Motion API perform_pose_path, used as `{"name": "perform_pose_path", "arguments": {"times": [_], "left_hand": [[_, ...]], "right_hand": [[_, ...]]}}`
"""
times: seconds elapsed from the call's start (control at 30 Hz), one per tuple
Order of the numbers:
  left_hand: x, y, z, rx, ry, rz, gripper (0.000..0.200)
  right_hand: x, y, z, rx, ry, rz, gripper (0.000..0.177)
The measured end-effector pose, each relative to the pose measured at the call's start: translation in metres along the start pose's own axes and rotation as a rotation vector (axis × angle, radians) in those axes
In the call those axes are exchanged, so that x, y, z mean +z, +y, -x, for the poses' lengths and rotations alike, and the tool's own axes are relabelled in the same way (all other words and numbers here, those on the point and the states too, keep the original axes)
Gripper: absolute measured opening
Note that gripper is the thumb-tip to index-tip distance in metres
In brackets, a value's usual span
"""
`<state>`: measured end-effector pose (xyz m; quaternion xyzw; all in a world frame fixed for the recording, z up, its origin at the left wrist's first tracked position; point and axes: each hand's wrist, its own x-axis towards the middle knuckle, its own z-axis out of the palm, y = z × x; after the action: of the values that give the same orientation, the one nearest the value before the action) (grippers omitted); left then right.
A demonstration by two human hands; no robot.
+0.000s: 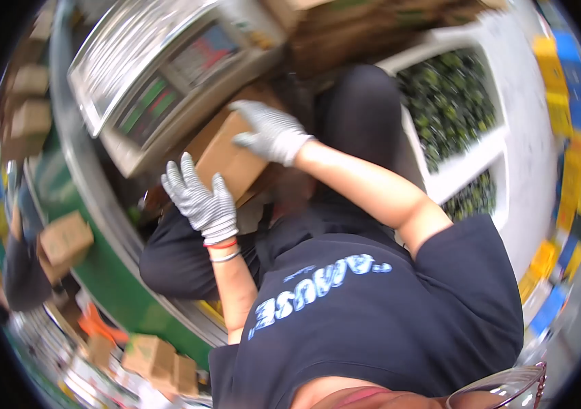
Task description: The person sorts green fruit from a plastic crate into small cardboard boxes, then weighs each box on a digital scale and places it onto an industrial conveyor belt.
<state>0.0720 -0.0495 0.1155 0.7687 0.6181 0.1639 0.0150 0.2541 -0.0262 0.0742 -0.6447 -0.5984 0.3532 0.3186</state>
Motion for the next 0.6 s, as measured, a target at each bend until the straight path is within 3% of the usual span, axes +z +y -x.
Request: {"name": "perform_pose_path", "arguments": {"times": [0.07,0.13,0.23,0.3,0.33,0.4,0.43,0.47,0.5,0.53,0.57,0.6], "left_hand": [[0.027,0.004,-0.011,0.218,-0.032,0.09,0.059],[0.044,0.005,-0.015,0.329,-0.121,-0.138,0.053],[0.045,-0.012,-0.009,0.351,-0.101,-0.02,0.052],[0.035,-0.01,-0.008,0.379,-0.153,0.127,0.046],[0.03,-0.007,-0.01,0.362,-0.193,0.178,0.046],[0.025,0.003,-0.014,0.354,-0.234,0.155,0.052],[0.024,0.008,-0.018,0.408,-0.255,0.047,0.063],[0.021,0.015,-0.02,0.42,-0.288,-0.078,0.084],[0.019,0.03,-0.02,0.394,-0.312,-0.205,0.094],[0.017,0.042,-0.019,0.367,-0.34,-0.336,0.104],[0.02,0.044,-0.019,0.36,-0.339,-0.336,0.107],[0.024,0.042,-0.019,0.346,-0.332,-0.341,0.111]], "right_hand": [[0.004,0.001,0.003,0.03,0.065,-0.001,0.06],[-0.009,0.001,0.014,-0.058,0.31,-0.092,0.058],[-0.109,-0.013,0.069,-0.27,0.621,-0.26,0.05],[-0.171,0.01,0.128,-0.02,0.8,-0.113,0.047],[-0.197,0.043,0.154,-0.035,0.97,0.228,0.035],[-0.227,0.121,0.232,0.33,1.235,0.063,0.036],[-0.239,0.177,0.287,0.651,1.257,0.255,0.039],[-0.24,0.265,0.357,0.832,1.374,0.057,0.04],[-0.23,0.288,0.4,0.907,1.462,-0.056,0.043],[-0.217,0.314,0.444,1.204,1.274,0.209,0.05],[-0.202,0.356,0.49,1.422,1.05,0.155,0.062],[-0.192,0.326,0.482,1.491,0.923,0.209,0.077]]}}
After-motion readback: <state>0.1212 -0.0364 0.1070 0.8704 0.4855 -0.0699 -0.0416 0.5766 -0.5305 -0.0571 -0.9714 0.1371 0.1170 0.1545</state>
